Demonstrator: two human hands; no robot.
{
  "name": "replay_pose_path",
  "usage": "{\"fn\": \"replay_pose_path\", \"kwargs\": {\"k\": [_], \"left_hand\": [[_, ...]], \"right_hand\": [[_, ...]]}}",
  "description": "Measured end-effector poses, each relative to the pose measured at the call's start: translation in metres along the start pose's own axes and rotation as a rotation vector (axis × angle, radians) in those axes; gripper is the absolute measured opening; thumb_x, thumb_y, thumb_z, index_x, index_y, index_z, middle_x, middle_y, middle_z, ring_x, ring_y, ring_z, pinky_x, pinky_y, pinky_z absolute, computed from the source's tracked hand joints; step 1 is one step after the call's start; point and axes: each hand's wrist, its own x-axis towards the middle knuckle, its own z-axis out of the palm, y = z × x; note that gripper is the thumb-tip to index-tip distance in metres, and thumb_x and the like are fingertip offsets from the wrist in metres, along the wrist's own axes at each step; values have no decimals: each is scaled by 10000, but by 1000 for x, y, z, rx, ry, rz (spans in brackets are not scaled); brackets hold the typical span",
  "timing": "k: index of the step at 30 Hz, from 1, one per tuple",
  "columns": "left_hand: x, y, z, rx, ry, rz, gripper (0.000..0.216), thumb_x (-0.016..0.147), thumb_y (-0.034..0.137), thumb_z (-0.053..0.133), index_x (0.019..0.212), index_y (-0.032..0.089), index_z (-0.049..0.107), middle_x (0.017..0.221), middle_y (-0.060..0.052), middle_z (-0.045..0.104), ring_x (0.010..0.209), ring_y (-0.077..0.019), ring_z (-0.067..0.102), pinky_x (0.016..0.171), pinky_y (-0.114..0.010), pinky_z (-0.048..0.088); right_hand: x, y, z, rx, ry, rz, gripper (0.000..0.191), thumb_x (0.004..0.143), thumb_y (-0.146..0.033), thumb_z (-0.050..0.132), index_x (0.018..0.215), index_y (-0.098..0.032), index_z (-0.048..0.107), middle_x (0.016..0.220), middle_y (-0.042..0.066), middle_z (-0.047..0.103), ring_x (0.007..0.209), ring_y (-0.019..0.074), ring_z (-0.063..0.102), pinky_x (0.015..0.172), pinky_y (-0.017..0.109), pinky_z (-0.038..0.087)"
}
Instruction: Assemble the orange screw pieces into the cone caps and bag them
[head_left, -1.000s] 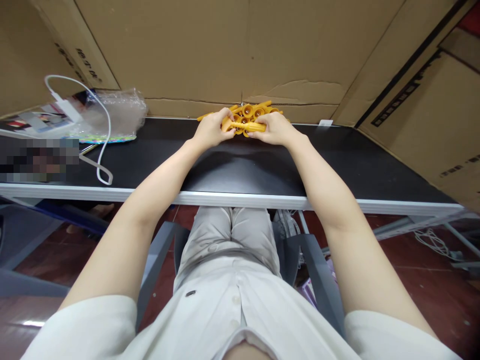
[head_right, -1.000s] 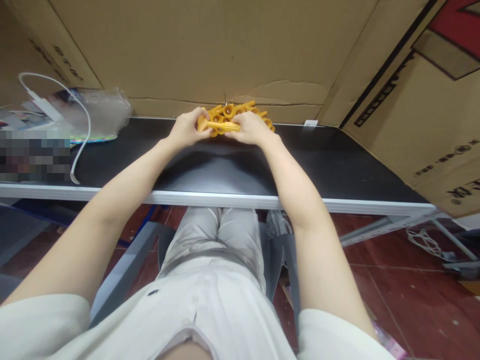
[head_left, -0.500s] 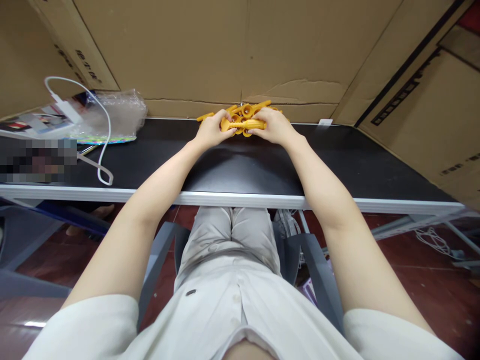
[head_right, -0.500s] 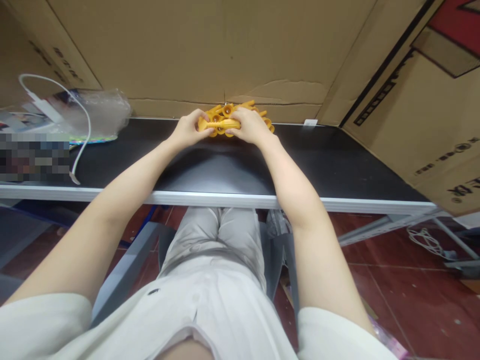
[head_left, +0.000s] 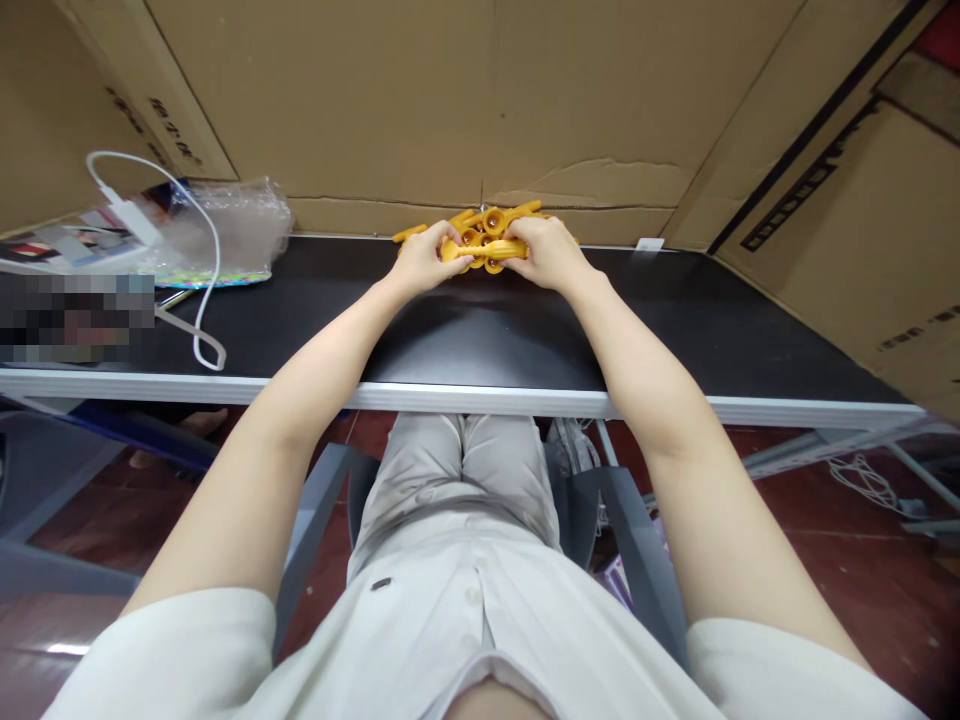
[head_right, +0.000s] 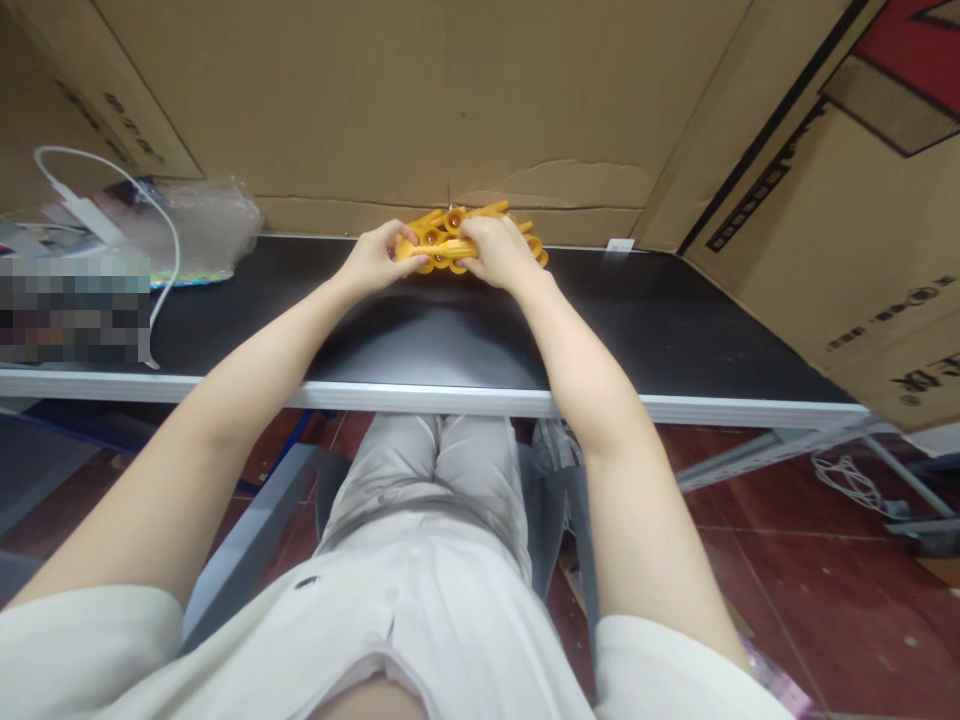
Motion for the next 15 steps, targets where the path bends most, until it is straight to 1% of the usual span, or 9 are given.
{"fn": "replay_pose_path", "kwargs": {"k": [5,8,12,15], "left_hand": [[1,0,0,83,9,14,294,830,342,844,1062,236,696,809,15,675,788,-207,605,829,-328,464],[2,-1,1,109,9,22,297,830,319,836,1083,236,706,820,6,692,793,-214,619,832,-334,462],[3,-3,1,129,21,69,307,831,322,825,1102,234,710,802,12,685,794,-221,635,841,-341,474],[4,-2,-1,156,24,86,350,831,333,830,1143,226,713,839,-1,707,834,-242,669,867,-354,494]], "right_hand": [[-1,-4,-5,20,17,24,293,992,-466,724,1052,-183,774,1058,138,794,1052,352,716,950,437,511],[-1,-6,-8,16,5,45,260,966,-434,755,1021,-181,778,1049,138,797,1014,344,718,921,425,506],[-1,-6,-13,26,-20,45,243,941,-411,786,1014,-180,786,1063,143,803,995,337,711,894,413,492],[-1,-6,-15,67,-35,54,247,933,-412,795,1001,-175,779,1035,135,790,967,315,692,873,399,475]]}}
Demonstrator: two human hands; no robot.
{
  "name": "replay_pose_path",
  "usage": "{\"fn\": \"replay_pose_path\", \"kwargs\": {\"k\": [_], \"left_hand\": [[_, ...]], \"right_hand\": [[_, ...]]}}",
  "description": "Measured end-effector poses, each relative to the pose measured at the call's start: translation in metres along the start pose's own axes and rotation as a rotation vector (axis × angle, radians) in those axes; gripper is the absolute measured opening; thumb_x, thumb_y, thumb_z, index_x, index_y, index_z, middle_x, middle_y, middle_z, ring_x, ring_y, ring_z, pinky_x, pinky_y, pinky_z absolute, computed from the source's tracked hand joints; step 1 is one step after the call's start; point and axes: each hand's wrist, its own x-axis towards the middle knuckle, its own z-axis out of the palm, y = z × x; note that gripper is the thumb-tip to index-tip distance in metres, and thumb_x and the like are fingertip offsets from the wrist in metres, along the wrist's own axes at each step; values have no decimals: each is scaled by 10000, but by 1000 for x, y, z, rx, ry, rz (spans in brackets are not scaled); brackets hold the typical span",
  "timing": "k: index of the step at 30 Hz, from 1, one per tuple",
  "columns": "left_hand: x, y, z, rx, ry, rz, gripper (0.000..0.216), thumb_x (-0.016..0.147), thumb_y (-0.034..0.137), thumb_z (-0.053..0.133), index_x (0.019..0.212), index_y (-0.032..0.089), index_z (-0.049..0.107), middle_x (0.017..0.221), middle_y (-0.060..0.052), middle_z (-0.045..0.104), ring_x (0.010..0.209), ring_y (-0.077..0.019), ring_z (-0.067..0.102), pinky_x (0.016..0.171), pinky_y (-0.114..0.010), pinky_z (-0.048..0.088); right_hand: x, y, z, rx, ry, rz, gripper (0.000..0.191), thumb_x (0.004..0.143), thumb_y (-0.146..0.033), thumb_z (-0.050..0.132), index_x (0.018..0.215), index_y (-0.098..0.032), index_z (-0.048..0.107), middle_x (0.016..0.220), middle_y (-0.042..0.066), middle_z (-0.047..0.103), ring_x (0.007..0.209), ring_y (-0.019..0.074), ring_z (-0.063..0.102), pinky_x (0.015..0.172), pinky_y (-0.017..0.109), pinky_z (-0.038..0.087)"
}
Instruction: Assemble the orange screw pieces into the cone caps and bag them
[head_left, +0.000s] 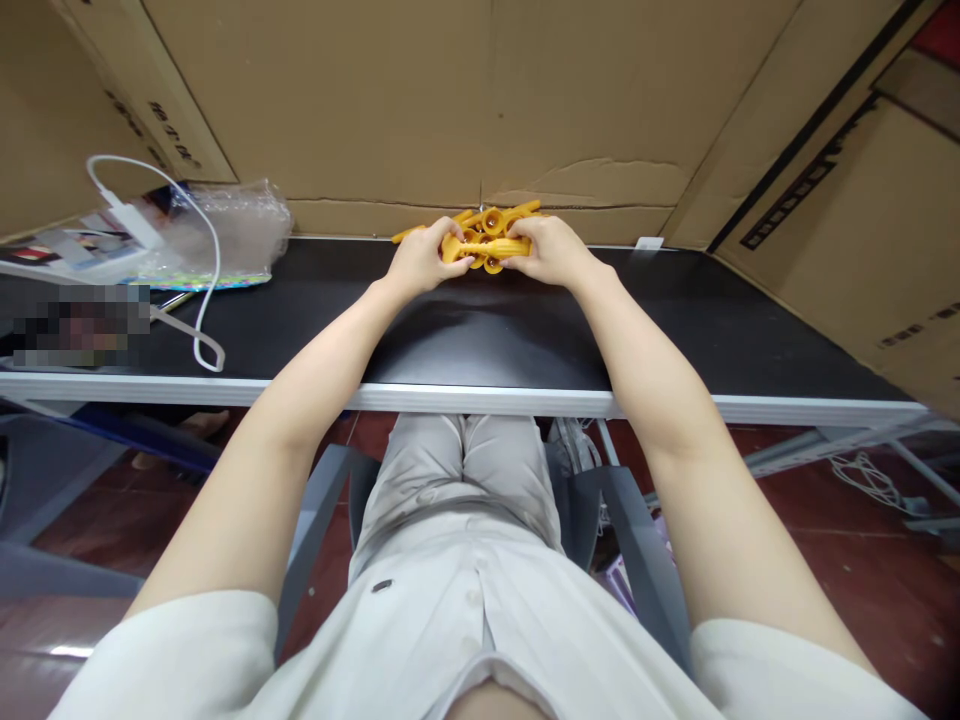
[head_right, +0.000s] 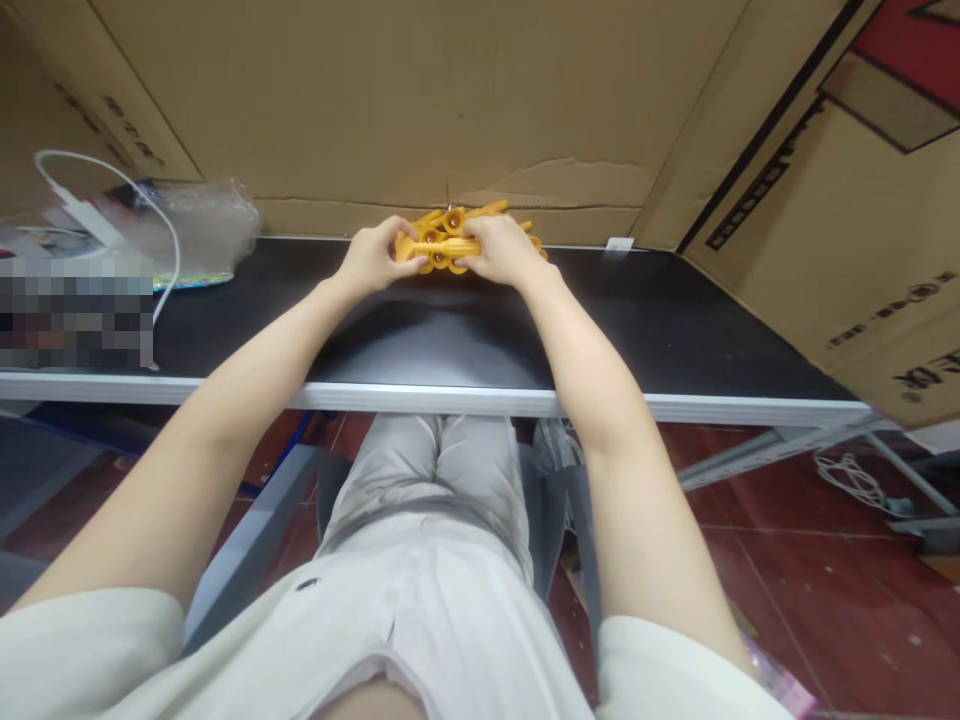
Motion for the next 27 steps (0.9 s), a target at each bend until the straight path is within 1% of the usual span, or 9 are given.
{"fn": "replay_pose_path", "kwargs": {"k": [8,13,15,17,19,23,25,27], "left_hand": [[-3,2,-1,68,14,60,414,861,309,861,1236,237,702,1076,-80,785,1049,-323,756,979,-397,542],[-4,5,-1,123,55,93,454,841,277,833,1271,239,692,1230,-99,799,1151,-336,759,1013,-390,555],[-4,6,-1,118,66,90,453,834,275,826,1264,238,690,1243,-98,800,1148,-332,759,1005,-387,556],[-3,5,0,89,62,73,429,832,272,824,1238,240,690,1191,-90,803,1089,-321,765,977,-391,559],[-2,3,2,40,50,45,396,833,273,833,1201,248,687,1078,-69,796,996,-304,763,937,-396,560],[-1,-6,10,-94,52,0,352,817,278,876,1104,262,674,831,-4,699,835,-253,717,856,-383,549],[0,-9,12,-165,62,-4,343,800,276,886,1059,262,661,795,17,659,799,-229,688,827,-367,544],[2,-12,14,-218,74,-2,341,783,275,892,1022,258,648,792,25,639,779,-211,663,805,-355,541]], "right_hand": [[1,4,-1,150,-28,29,338,865,-461,846,994,-159,765,939,75,723,892,240,604,832,365,435],[2,7,1,199,-21,38,371,844,-495,865,977,-166,758,909,60,690,859,222,572,818,369,438],[2,9,2,211,-7,33,382,845,-505,865,987,-166,758,902,60,693,849,224,579,821,376,454],[3,11,4,201,6,21,354,854,-476,852,998,-164,764,918,68,712,862,236,603,839,386,472],[3,13,7,161,10,3,307,873,-432,826,1018,-167,774,969,85,744,900,259,637,870,403,490],[4,13,9,21,-1,-36,286,949,-400,761,1115,-168,790,1153,153,787,1082,349,695,973,467,505],[3,10,9,-51,-1,-47,303,996,-380,706,1193,-163,782,1253,188,785,1184,391,696,1035,507,495],[2,6,9,-108,5,-60,326,1034,-348,639,1269,-160,762,1332,208,774,1254,415,687,1077,534,481]]}}
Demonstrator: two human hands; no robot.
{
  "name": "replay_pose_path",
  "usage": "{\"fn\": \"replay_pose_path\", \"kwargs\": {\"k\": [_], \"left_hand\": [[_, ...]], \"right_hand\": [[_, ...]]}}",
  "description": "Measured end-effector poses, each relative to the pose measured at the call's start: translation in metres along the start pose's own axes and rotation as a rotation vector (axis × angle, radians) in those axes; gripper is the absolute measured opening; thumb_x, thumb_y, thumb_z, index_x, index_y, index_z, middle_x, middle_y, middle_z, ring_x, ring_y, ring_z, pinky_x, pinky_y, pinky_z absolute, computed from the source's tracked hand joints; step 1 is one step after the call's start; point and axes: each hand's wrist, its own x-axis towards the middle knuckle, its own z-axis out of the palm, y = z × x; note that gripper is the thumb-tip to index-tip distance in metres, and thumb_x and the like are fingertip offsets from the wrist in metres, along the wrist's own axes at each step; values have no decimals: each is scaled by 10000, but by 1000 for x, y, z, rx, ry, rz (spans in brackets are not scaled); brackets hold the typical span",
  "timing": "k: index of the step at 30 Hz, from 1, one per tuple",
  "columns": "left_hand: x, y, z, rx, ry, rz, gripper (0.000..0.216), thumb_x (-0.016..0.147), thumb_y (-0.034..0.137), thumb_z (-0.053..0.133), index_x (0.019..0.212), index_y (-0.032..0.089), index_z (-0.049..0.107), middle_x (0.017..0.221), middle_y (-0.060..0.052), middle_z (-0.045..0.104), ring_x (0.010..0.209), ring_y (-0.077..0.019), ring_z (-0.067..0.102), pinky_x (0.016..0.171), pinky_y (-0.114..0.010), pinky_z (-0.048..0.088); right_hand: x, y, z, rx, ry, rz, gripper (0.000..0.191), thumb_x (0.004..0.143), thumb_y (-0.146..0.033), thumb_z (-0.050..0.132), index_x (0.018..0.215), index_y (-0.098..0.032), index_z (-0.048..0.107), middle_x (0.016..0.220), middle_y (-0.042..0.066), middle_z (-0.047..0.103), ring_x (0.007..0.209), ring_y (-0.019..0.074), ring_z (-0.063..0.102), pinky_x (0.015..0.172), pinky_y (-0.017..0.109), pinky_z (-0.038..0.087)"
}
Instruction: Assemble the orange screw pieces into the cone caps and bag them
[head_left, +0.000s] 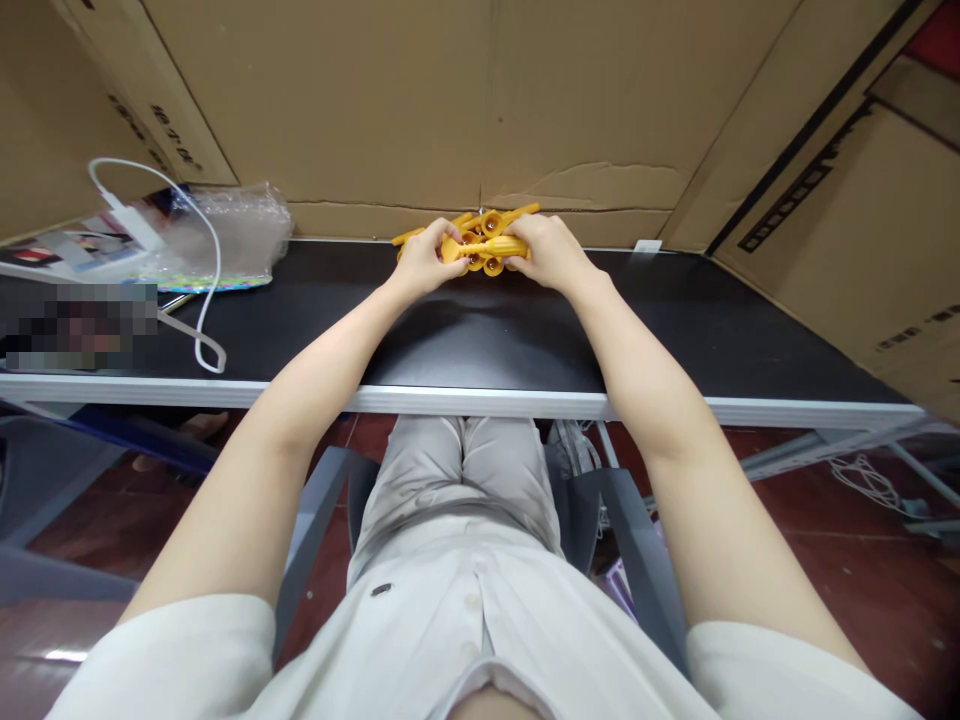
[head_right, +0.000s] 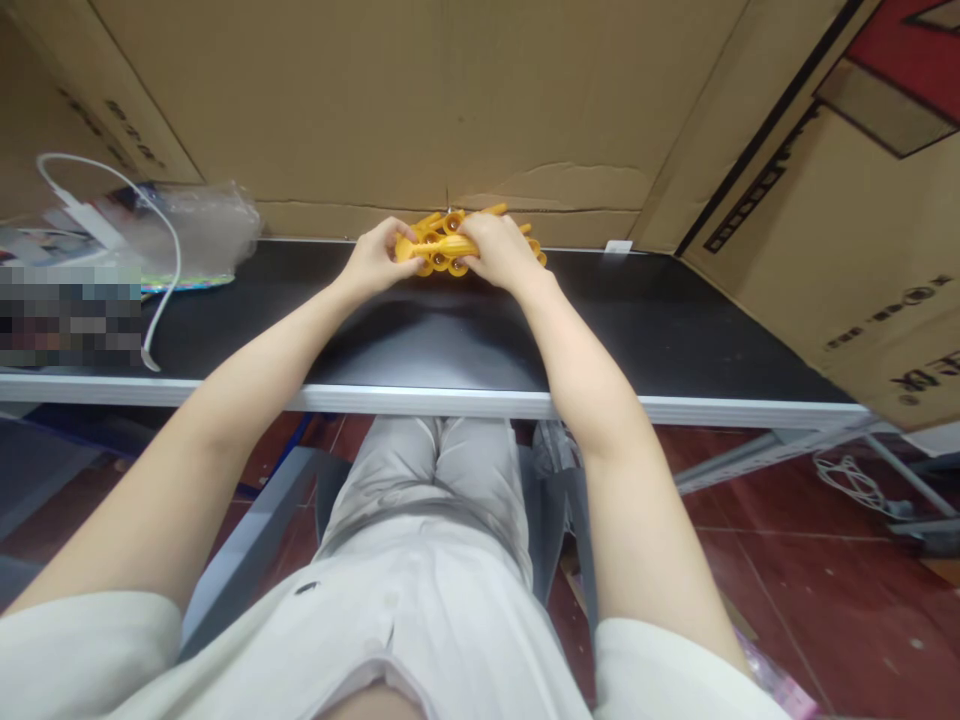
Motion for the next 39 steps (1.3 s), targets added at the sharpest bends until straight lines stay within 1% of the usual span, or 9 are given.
{"fn": "replay_pose_path", "kwargs": {"k": [2,5,13,16,21,27,32,36,39], "left_hand": [[1,-1,0,-26,12,2,348,766,278,905,991,256,641,781,30,619,758,-199,640,790,-349,538],[0,0,-2,-25,17,3,339,760,299,914,967,262,648,753,32,595,740,-196,619,780,-354,534],[-4,17,-11,129,-20,13,324,813,400,827,1087,264,722,788,10,693,808,-237,666,849,-371,534],[-4,20,-13,199,-27,22,386,817,403,839,1154,250,731,861,-24,746,890,-273,709,899,-377,536],[-5,27,-14,298,-52,45,453,818,353,861,1234,245,718,1082,-86,799,1080,-345,753,1000,-414,539],[-8,37,-15,313,-45,76,449,825,329,816,1246,219,707,1186,-110,803,1170,-357,750,1034,-418,543],[-7,29,-13,233,-15,66,345,817,325,801,1143,251,718,1001,-46,805,992,-288,745,932,-380,553],[-5,17,-7,108,-39,-51,241,825,320,822,1018,254,695,787,-8,712,811,-239,697,790,-352,534],[-3,10,-1,-3,-70,-128,271,815,354,874,945,260,656,704,21,641,705,-201,649,696,-320,514]], "right_hand": [[-1,-5,0,-31,13,-15,343,1052,-321,583,1299,-153,750,1370,219,764,1292,424,674,1092,546,468],[-2,-12,0,-30,25,-24,326,1052,-337,572,1239,-149,761,1325,219,772,1287,427,658,1076,543,449],[-1,-15,-11,85,-58,46,348,1022,-534,711,952,-195,751,1053,162,778,1063,348,662,939,450,437],[-1,-13,-11,123,-42,65,369,992,-573,718,949,-210,767,977,129,767,979,334,670,883,438,465],[-2,-8,-13,200,-92,94,364,919,-546,781,910,-183,766,818,63,685,859,258,615,805,388,450],[-4,-4,-19,277,-130,114,387,869,-554,835,861,-175,755,751,9,593,799,206,544,779,367,429],[-6,-3,-13,217,-101,91,376,926,-542,801,986,-171,822,859,54,713,882,245,624,851,381,457],[-4,-4,-3,65,-32,22,350,1010,-503,735,1124,-192,848,1115,131,793,1113,337,683,1018,471,450],[-2,-5,2,17,-29,-8,383,1034,-510,721,1204,-187,840,1204,177,787,1239,399,665,1080,536,421]]}}
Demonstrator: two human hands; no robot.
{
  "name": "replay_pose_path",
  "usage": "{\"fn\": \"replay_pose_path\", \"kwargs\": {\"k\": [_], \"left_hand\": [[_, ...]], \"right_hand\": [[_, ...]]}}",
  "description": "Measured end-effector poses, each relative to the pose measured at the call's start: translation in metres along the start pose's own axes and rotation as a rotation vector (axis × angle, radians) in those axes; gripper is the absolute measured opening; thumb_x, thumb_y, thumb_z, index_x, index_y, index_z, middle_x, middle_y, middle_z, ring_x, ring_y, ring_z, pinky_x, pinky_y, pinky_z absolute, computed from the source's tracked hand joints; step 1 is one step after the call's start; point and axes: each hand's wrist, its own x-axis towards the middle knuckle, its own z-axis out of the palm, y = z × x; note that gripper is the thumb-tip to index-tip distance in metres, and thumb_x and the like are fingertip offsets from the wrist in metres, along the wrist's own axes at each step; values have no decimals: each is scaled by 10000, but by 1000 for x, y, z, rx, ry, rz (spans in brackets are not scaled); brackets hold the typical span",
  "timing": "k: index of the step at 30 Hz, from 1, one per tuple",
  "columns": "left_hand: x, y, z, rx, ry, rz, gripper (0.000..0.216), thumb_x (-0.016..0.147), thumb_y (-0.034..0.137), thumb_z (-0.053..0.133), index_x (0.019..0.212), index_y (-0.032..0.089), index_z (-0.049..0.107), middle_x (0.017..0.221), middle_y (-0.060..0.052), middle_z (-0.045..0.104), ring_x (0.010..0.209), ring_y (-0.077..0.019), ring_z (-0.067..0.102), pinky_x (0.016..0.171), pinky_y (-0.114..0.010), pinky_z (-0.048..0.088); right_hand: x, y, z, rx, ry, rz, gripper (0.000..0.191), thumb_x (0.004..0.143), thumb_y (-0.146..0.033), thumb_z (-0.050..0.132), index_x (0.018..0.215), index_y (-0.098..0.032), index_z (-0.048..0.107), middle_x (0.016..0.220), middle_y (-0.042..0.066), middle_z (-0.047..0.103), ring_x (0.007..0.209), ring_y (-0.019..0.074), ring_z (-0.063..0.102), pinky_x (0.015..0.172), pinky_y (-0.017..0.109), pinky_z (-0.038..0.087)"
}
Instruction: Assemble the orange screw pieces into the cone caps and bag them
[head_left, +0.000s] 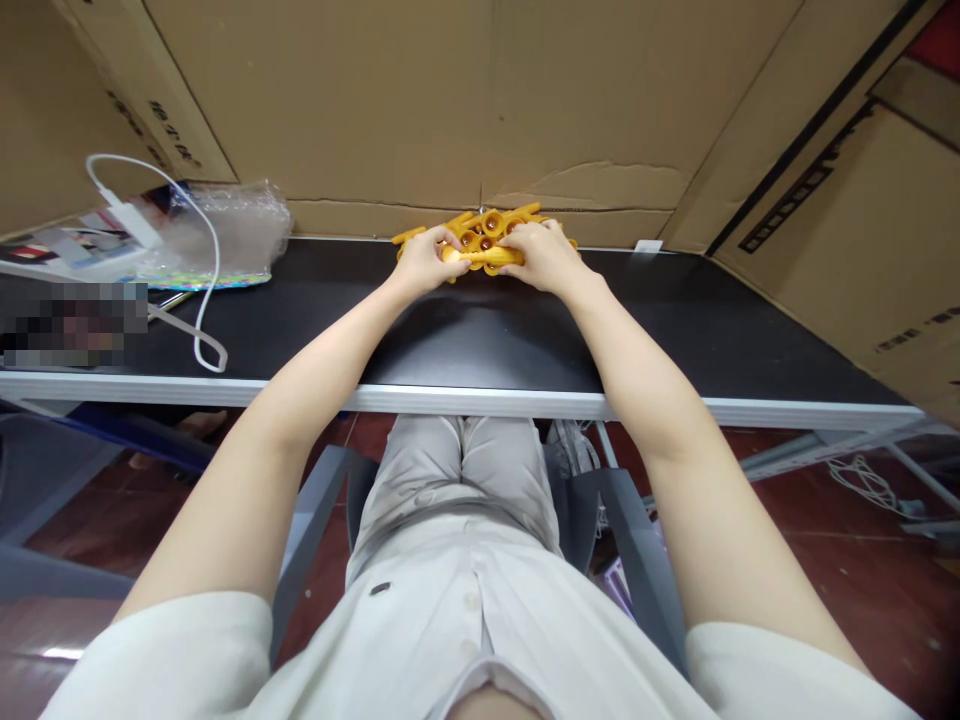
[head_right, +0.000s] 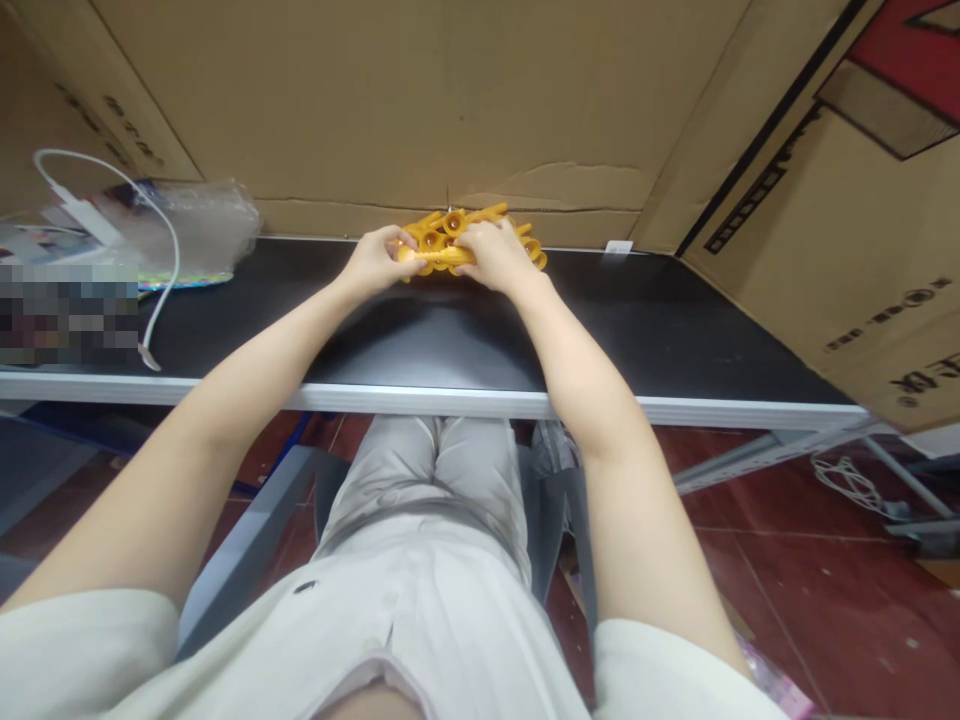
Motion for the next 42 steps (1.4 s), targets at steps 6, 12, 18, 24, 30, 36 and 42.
{"fn": "replay_pose_path", "kwargs": {"k": [6,12,18,24,30,36,42], "left_hand": [[2,0,2,-106,-30,-50,406,792,460,952,893,260,614,666,30,612,635,-174,616,621,-296,514],[0,6,-3,-91,-11,-22,358,797,431,930,907,265,633,663,28,597,701,-199,640,665,-315,528],[0,9,-6,-8,15,46,283,817,418,873,949,265,675,679,29,592,790,-221,646,751,-334,508],[-3,17,-12,171,19,70,262,835,338,847,1045,247,720,818,-11,704,835,-238,654,868,-370,510],[-4,17,-12,290,13,97,377,817,326,848,1166,241,738,905,-41,753,953,-302,707,959,-399,529],[-5,15,-11,293,22,158,442,825,351,846,1239,248,730,915,-56,761,1008,-342,735,991,-417,550],[-7,17,-12,336,0,114,455,841,310,810,1282,247,713,1009,-67,790,1060,-334,746,989,-394,556]], "right_hand": [[-2,-7,1,-39,-52,6,325,1063,-414,653,1177,-165,830,1202,197,774,1251,417,657,1079,542,412],[-2,-10,-5,-41,-59,1,309,1037,-357,614,1124,-156,832,1156,207,775,1180,418,655,1035,533,426],[2,-3,-6,-9,-50,0,343,1055,-488,640,1059,-193,816,1086,165,780,1135,388,668,982,481,454],[5,0,-7,42,-52,32,409,1040,-598,677,1023,-209,799,1076,159,790,1057,370,685,959,463,464],[2,-2,-8,73,-57,57,387,1015,-583,719,954,-206,780,960,124,772,958,316,671,891,417,461],[1,-3,-5,108,-68,82,334,1005,-499,731,992,-170,791,978,126,789,938,287,675,874,392,466],[1,3,3,109,-30,62,381,994,-475,725,1169,-155,832,1178,156,822,1095,352,741,988,458,549]]}}
